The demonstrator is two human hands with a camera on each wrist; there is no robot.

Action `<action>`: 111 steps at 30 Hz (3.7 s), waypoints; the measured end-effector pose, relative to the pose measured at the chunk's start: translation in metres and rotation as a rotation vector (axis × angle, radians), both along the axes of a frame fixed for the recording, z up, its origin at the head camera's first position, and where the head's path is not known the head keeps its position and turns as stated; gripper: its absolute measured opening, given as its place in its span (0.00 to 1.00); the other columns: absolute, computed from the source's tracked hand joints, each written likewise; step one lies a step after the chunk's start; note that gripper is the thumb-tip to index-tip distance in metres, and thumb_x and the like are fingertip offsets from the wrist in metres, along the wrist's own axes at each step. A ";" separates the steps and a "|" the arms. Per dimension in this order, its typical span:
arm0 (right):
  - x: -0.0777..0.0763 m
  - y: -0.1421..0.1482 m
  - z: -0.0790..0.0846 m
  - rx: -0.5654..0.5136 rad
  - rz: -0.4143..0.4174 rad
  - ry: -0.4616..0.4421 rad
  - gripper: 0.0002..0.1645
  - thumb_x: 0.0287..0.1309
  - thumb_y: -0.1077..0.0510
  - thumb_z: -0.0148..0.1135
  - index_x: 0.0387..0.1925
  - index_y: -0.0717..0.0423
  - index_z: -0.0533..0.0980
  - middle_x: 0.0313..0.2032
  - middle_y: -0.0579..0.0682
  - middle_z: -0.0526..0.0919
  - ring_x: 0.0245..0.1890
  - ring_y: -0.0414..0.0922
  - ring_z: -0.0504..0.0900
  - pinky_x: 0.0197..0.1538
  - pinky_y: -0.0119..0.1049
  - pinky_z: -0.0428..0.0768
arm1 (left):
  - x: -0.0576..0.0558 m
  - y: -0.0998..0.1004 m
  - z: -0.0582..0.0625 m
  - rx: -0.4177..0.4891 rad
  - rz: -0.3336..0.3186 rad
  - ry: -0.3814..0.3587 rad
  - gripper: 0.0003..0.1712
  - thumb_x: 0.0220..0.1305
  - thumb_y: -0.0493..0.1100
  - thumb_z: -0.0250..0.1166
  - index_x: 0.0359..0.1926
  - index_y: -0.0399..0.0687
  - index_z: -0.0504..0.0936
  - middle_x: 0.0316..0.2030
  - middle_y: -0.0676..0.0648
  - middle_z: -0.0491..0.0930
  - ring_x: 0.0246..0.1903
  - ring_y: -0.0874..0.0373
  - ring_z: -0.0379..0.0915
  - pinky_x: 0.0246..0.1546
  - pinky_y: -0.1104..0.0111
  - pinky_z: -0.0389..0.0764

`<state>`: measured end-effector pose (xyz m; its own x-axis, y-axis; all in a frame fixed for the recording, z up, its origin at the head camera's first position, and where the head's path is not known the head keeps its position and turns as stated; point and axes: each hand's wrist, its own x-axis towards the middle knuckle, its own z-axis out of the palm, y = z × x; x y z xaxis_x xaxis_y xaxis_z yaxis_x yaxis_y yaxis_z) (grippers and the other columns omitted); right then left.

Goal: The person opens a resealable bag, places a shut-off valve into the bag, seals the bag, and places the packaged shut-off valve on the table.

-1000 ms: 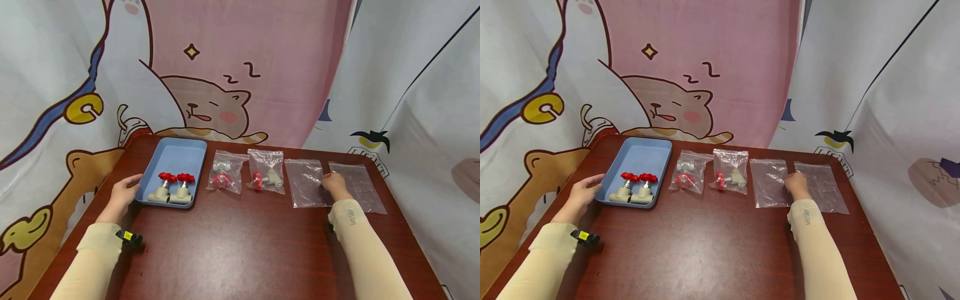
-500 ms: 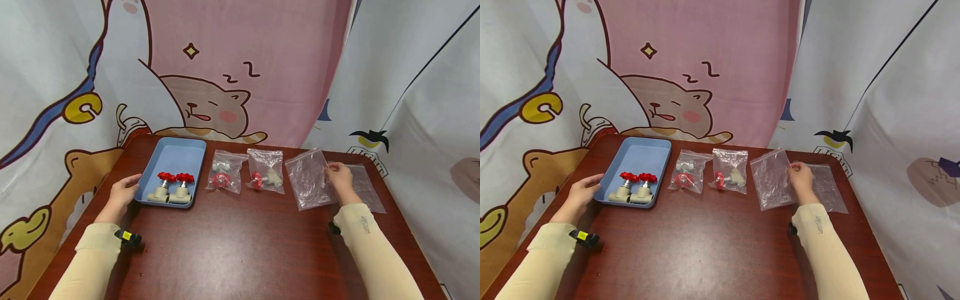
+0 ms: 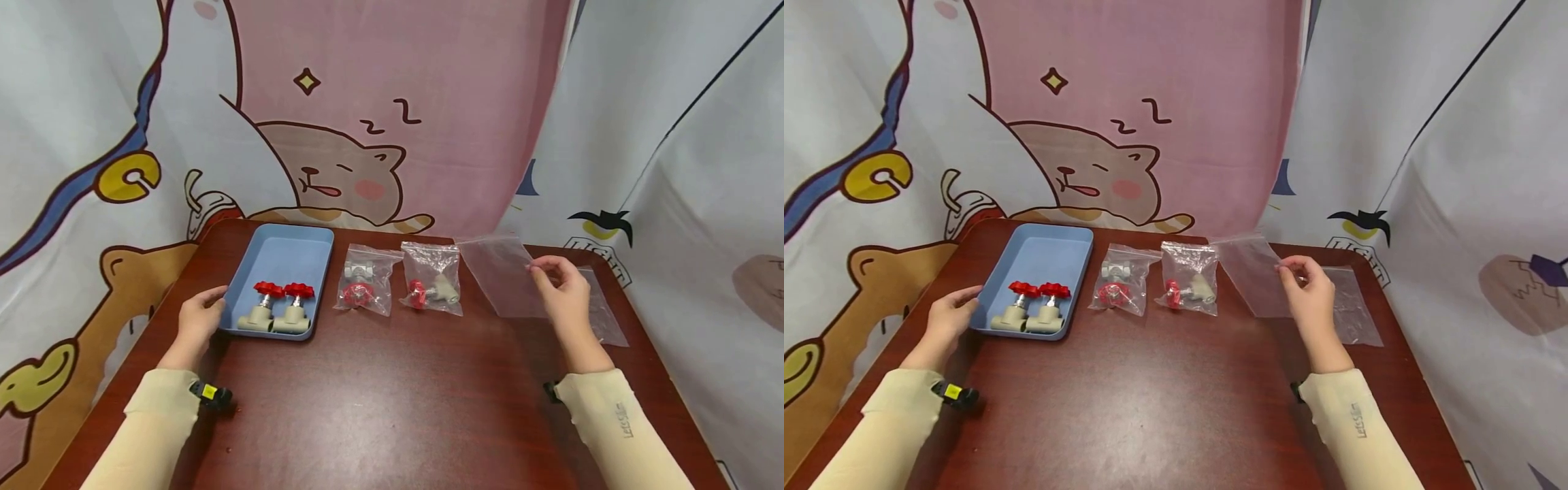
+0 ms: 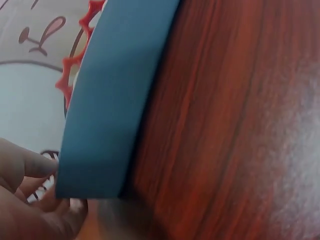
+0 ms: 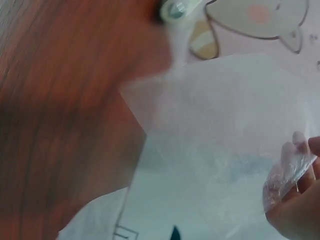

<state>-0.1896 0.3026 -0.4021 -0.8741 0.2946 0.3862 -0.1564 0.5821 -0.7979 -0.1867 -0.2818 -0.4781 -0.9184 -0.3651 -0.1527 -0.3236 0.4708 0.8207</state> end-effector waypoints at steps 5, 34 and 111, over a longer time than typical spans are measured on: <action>0.019 -0.020 0.020 -0.110 0.150 0.046 0.09 0.59 0.65 0.61 0.40 0.67 0.77 0.33 0.36 0.83 0.35 0.31 0.79 0.37 0.18 0.74 | 0.002 0.022 0.016 -0.185 0.014 0.251 0.20 0.64 0.36 0.55 0.56 0.35 0.75 0.52 0.30 0.72 0.53 0.39 0.67 0.52 0.53 0.66; 0.042 -0.093 0.012 -0.285 0.546 -0.005 0.05 0.55 0.77 0.56 0.36 0.75 0.74 0.30 0.47 0.81 0.33 0.35 0.80 0.37 0.23 0.77 | 0.031 0.220 0.080 0.092 -0.890 0.467 0.09 0.60 0.41 0.66 0.42 0.49 0.85 0.39 0.52 0.84 0.42 0.62 0.76 0.39 0.72 0.79; 0.042 -0.096 0.019 0.404 0.393 0.146 0.17 0.45 0.59 0.69 0.41 0.54 0.79 0.41 0.48 0.79 0.43 0.48 0.73 0.48 0.47 0.67 | 0.031 0.221 0.072 -0.111 -0.595 0.505 0.07 0.53 0.32 0.65 0.31 0.48 0.83 0.28 0.49 0.82 0.25 0.65 0.75 0.28 0.73 0.78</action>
<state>-0.1472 0.2067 -0.3827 -0.8173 -0.2372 0.5251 -0.5141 0.7116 -0.4789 -0.1558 -0.0611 -0.4065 -0.9127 0.2211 0.3436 0.4081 0.5355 0.7394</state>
